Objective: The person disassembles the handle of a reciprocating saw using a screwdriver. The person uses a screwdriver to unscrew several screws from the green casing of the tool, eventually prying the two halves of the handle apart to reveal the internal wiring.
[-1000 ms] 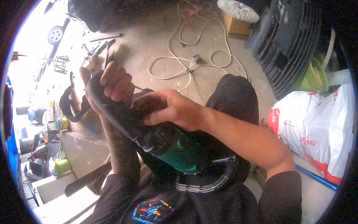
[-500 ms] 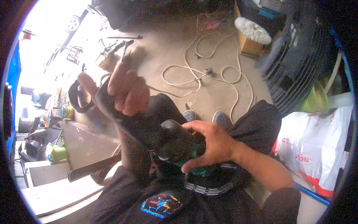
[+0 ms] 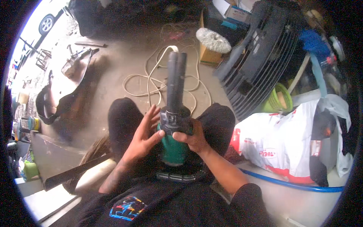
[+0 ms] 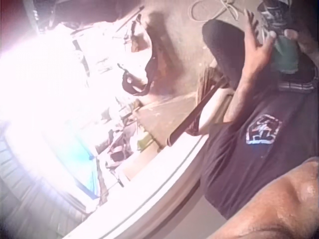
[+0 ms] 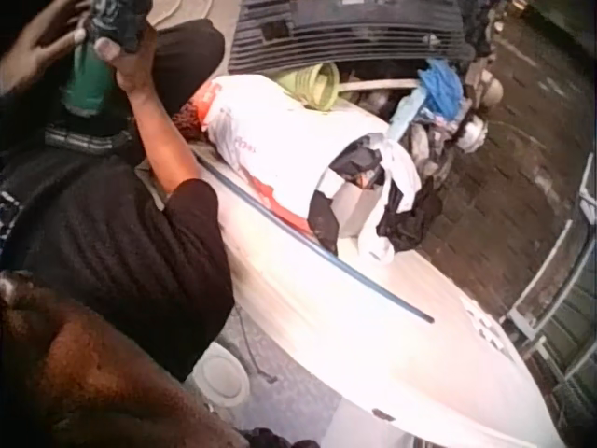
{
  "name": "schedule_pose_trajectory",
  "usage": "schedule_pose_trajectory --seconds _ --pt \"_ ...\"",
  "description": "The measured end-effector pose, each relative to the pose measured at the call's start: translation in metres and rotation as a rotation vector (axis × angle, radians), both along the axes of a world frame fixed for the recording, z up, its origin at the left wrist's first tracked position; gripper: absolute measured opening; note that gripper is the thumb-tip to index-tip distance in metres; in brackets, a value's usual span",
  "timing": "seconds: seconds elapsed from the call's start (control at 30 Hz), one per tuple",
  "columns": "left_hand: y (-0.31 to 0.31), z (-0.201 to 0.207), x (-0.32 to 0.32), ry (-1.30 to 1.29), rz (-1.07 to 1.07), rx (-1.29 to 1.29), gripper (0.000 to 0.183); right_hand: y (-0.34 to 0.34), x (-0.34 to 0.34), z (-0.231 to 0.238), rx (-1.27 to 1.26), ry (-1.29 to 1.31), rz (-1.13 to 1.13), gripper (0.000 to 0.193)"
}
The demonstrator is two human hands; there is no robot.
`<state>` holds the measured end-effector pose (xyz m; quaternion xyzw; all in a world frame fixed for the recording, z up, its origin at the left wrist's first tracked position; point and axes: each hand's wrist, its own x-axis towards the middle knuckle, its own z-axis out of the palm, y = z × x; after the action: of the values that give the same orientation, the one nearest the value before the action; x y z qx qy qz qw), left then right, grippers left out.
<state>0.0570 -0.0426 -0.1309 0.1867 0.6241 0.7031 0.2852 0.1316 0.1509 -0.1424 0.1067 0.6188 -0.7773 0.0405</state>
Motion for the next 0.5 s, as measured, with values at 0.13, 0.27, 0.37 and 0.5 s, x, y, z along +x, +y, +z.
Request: schedule_pose_trajectory --seconds 0.13,0.27,0.37,0.5 --pt "0.034 0.02 0.011 0.277 -0.008 0.084 0.079 0.018 0.01 0.011 -0.157 0.146 -0.131 0.066" --pt "0.05 0.072 0.013 0.539 0.07 -0.067 0.079 0.04 0.015 0.039 -0.399 0.125 -0.093 0.092" --pt "0.055 0.091 0.012 0.523 0.005 -0.014 0.069 0.069 0.02 0.027 -0.485 0.138 0.091 0.107" --pt "0.043 0.072 -0.018 0.392 0.009 0.138 0.059 0.069 0.023 0.016 -0.503 0.179 0.123 0.101"
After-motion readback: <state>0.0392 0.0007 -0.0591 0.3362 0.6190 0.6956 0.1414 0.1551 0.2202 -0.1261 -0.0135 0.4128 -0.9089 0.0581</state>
